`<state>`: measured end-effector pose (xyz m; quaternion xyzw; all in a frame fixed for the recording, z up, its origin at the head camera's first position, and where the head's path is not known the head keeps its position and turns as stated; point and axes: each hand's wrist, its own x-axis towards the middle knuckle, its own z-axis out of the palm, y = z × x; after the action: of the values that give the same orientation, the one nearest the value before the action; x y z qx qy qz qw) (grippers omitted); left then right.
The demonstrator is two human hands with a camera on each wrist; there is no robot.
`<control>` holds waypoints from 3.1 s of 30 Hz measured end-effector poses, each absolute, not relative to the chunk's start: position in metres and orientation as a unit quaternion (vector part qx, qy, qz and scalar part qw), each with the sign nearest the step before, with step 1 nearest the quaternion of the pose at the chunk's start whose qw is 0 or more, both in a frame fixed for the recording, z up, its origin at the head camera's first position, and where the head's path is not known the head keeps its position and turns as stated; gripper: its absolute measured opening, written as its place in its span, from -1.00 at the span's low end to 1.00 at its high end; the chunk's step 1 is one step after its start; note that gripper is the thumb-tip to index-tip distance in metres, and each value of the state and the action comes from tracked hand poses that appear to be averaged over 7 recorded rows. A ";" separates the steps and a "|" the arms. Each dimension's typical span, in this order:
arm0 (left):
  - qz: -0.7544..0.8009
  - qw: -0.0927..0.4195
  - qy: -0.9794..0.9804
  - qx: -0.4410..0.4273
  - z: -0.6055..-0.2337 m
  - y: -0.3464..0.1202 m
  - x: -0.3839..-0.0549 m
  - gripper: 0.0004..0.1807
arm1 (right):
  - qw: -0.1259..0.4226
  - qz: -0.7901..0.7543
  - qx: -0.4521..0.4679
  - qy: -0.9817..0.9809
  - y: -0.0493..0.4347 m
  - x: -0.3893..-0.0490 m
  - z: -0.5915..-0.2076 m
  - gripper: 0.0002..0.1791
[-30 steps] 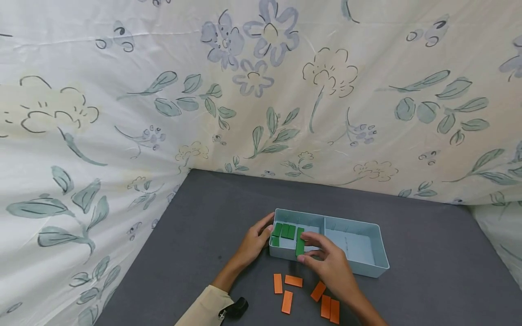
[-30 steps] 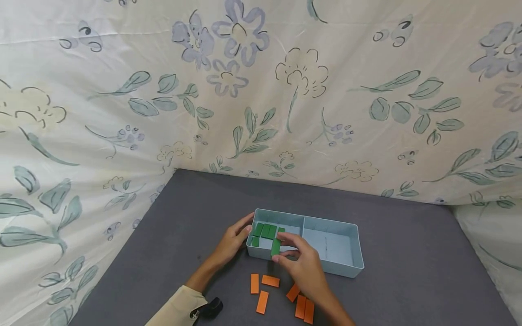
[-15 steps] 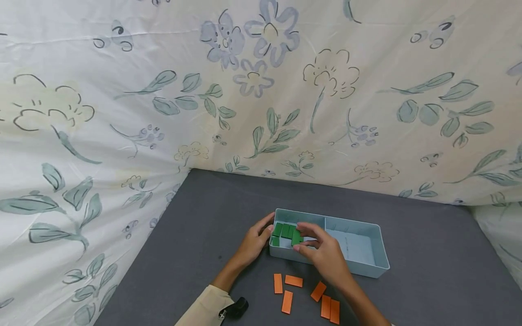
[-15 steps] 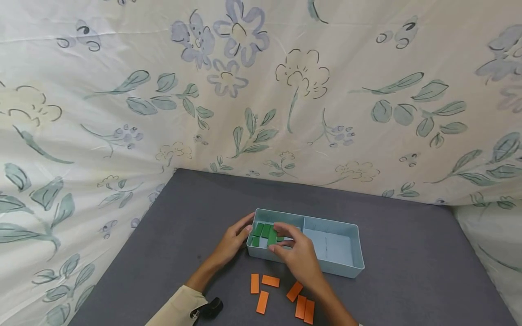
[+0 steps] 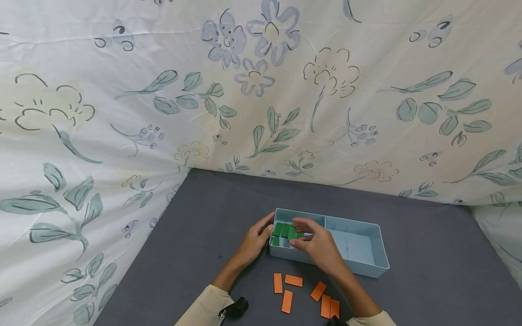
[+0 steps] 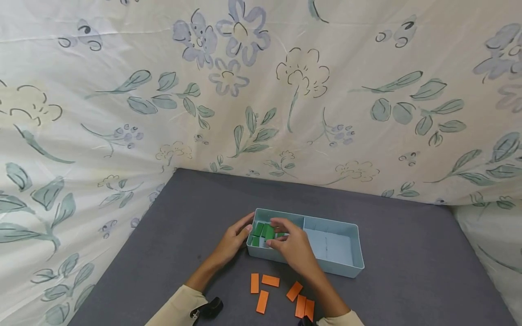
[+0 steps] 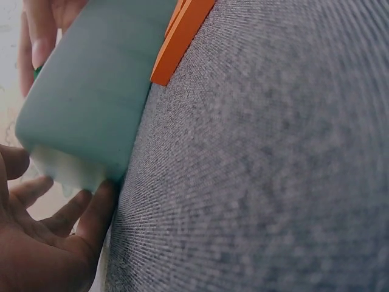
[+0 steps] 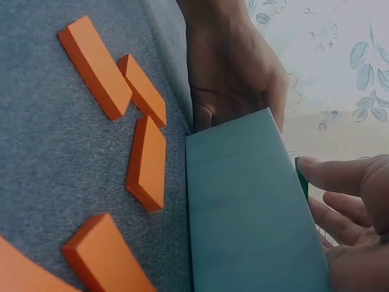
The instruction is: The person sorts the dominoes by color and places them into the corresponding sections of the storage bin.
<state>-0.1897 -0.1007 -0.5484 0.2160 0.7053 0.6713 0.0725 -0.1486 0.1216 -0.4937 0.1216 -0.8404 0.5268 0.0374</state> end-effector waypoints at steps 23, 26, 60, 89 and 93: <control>0.659 0.067 0.718 0.213 -0.544 -0.098 -0.187 -0.41 | -0.031 0.493 0.112 -0.862 0.116 -0.176 -0.491 -0.28; 0.664 0.073 0.715 0.206 -0.543 -0.098 -0.185 -0.42 | -0.040 0.487 0.112 -0.866 0.115 -0.179 -0.491 -0.29; 0.670 0.089 0.706 0.212 -0.542 -0.100 -0.195 -0.40 | -0.071 0.468 0.173 -0.864 0.113 -0.189 -0.498 -0.47; 0.653 0.075 0.722 0.215 -0.542 -0.103 -0.196 -0.41 | 0.123 0.509 0.198 -0.829 0.144 -0.136 -0.501 -0.58; 0.650 0.074 0.726 0.215 -0.542 -0.103 -0.196 -0.41 | 0.131 0.524 0.199 -0.818 0.151 -0.126 -0.504 -0.61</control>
<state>-0.1956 -0.1030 -0.5415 0.2148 0.7255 0.6496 0.0738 -0.1259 0.1507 -0.5043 0.1994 -0.8179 0.5235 0.1310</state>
